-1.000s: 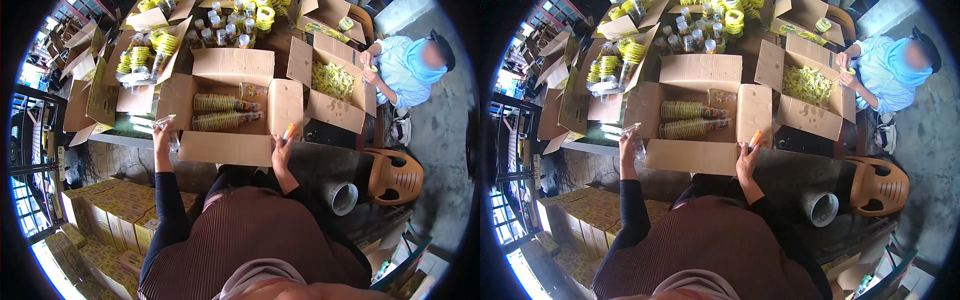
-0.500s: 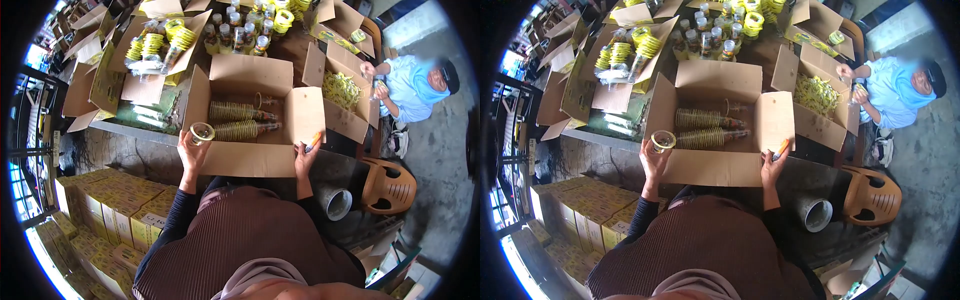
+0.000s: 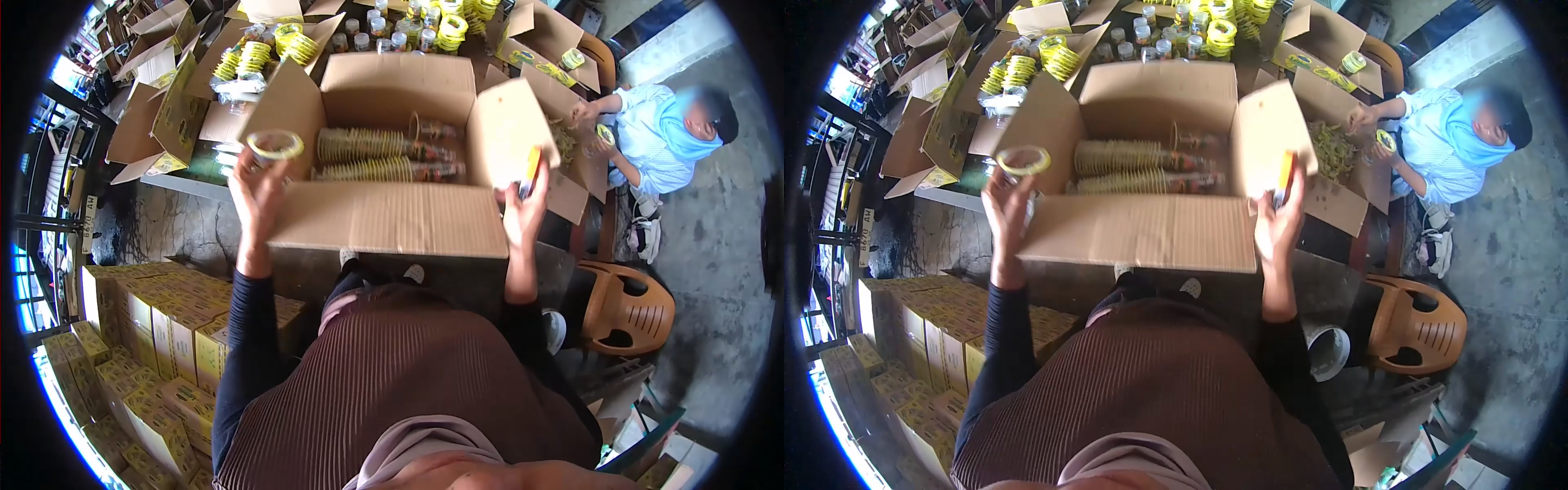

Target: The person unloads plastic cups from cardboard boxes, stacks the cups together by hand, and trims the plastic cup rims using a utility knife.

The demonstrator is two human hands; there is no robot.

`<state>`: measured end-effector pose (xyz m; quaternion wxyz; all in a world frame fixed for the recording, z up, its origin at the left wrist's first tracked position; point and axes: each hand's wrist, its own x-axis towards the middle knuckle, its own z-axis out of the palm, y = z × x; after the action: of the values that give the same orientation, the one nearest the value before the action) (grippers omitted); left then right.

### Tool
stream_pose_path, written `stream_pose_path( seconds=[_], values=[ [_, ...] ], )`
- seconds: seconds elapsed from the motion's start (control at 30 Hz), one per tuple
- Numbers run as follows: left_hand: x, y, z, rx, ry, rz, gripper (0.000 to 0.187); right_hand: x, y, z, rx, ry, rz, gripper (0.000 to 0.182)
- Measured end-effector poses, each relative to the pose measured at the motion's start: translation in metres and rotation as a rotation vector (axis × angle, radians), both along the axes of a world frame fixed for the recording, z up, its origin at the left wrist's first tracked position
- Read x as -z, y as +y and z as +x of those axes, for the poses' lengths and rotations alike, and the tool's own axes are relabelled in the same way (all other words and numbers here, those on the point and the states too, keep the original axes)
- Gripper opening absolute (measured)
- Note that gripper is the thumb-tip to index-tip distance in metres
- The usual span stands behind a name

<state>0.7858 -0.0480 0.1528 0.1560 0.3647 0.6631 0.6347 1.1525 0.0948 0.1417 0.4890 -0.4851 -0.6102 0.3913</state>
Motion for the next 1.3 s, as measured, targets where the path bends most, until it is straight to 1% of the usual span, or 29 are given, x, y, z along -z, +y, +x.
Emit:
stream_pose_path(
  seconds=[0.03, 0.07, 0.1, 0.13, 0.17, 0.2, 0.27, 0.33, 0.37, 0.4, 0.47, 0.53, 0.6, 0.67, 0.73, 0.77, 0.8, 0.87, 0.93, 0.97, 1.0, 1.03, 1.07, 1.1, 1.13, 1.17, 1.2, 1.27, 1.3],
  values=[
    [-0.019, 0.005, -0.002, -0.005, 0.008, 0.023, 0.04, -0.026, 0.004, -0.006, -0.043, 0.027, 0.02, 0.065],
    [-0.033, 0.01, -0.011, -0.011, 0.101, 0.005, 0.036, -0.045, 0.012, -0.01, -0.087, 0.056, 0.044, 0.064],
    [-0.045, 0.016, -0.018, 0.017, 0.056, 0.046, 0.035, -0.05, 0.027, -0.012, -0.065, -0.006, 0.177, 0.064],
    [-0.06, 0.022, -0.024, 0.025, 0.123, 0.076, 0.035, -0.055, 0.041, -0.014, -0.04, -0.067, 0.309, 0.063],
    [-0.073, 0.026, -0.027, 0.071, 0.038, 0.152, 0.036, -0.073, 0.044, -0.018, -0.053, -0.066, 0.404, 0.062],
    [-0.09, 0.032, -0.031, 0.029, 0.037, 0.129, 0.034, -0.093, 0.045, -0.025, -0.065, -0.064, 0.5, 0.062],
    [-0.116, 0.039, -0.046, 0.02, 0.022, 0.127, 0.032, -0.111, 0.06, -0.028, 0.051, -0.161, 0.666, 0.06],
    [-0.143, 0.039, -0.054, 0.044, 0.081, 0.132, 0.033, -0.141, 0.052, -0.033, -0.03, -0.014, 0.522, 0.06],
    [-0.155, 0.039, -0.055, 0.021, 0.177, 0.108, 0.034, -0.14, 0.065, -0.031, -0.119, 0.079, 0.541, 0.058],
    [-0.165, 0.04, -0.056, 0.04, 0.213, 0.127, 0.036, -0.143, 0.062, -0.029, -0.116, 0.086, 0.546, 0.058],
    [-0.173, 0.042, -0.05, -0.01, 0.218, 0.216, 0.031, -0.151, 0.054, -0.028, 0.085, -0.14, 0.711, 0.069],
    [-0.171, 0.041, -0.046, 0.002, 0.236, 0.221, 0.031, -0.146, 0.054, -0.025, 0.098, -0.142, 0.702, 0.069],
    [-0.159, 0.041, -0.038, -0.014, 0.21, 0.255, 0.032, -0.133, 0.059, -0.023, 0.003, -0.021, 0.59, 0.061],
    [-0.143, 0.035, -0.031, -0.029, 0.222, 0.18, 0.03, -0.11, 0.055, -0.02, 0.024, -0.09, 0.578, 0.063],
    [-0.12, 0.03, -0.022, -0.043, 0.073, 0.139, 0.028, -0.082, 0.052, -0.017, -0.023, -0.064, 0.525, 0.064],
    [-0.107, 0.028, -0.022, -0.026, 0.122, 0.17, 0.028, -0.07, 0.046, -0.017, -0.028, -0.081, 0.507, 0.065],
    [-0.09, 0.027, -0.023, -0.006, 0.171, 0.201, 0.028, -0.052, 0.042, -0.018, -0.045, -0.05, 0.473, 0.067],
    [-0.054, 0.024, -0.03, -0.004, 0.155, 0.157, 0.029, -0.023, 0.028, -0.019, 0.028, -0.164, 0.526, 0.067],
    [-0.03, 0.018, -0.021, -0.013, 0.157, 0.106, 0.031, 0.004, 0.013, -0.02, 0.061, -0.225, 0.481, 0.065],
    [-0.003, 0.016, -0.033, -0.06, 0.22, 0.028, 0.033, 0.018, 0.006, -0.021, 0.057, -0.215, 0.427, 0.063],
    [0.018, 0.015, -0.037, -0.042, 0.208, 0.034, 0.034, 0.037, 0.003, -0.022, 0.091, -0.268, 0.474, 0.066],
    [0.028, 0.013, -0.028, -0.006, 0.237, 0.095, 0.034, 0.051, -0.004, -0.022, 0.091, -0.288, 0.397, 0.068],
    [0.05, 0.01, -0.033, -0.004, 0.32, 0.05, 0.036, 0.064, -0.012, -0.023, 0.09, -0.306, 0.32, 0.07],
    [0.051, 0.007, -0.018, 0.038, 0.184, 0.012, 0.038, 0.078, -0.017, -0.024, 0.083, -0.327, 0.265, 0.071],
    [0.085, 0.002, -0.031, 0.097, 0.133, 0.001, 0.04, 0.095, -0.021, -0.025, 0.074, -0.347, 0.209, 0.072],
    [0.117, 0.001, -0.039, 0.056, 0.331, 0.092, 0.041, 0.119, -0.022, -0.025, 0.077, -0.374, 0.21, 0.072],
    [0.149, 0.001, -0.044, -0.064, 0.56, 0.176, 0.044, 0.134, -0.026, -0.024, 0.036, -0.369, 0.177, 0.073],
    [0.133, -0.006, -0.026, -0.018, 0.567, -0.157, 0.047, 0.153, -0.037, -0.028, 0.059, -0.321, 0.307, 0.073],
    [0.137, -0.007, -0.03, -0.012, 0.568, -0.153, 0.047, 0.155, -0.042, -0.031, 0.039, -0.309, 0.274, 0.072]
  ],
)
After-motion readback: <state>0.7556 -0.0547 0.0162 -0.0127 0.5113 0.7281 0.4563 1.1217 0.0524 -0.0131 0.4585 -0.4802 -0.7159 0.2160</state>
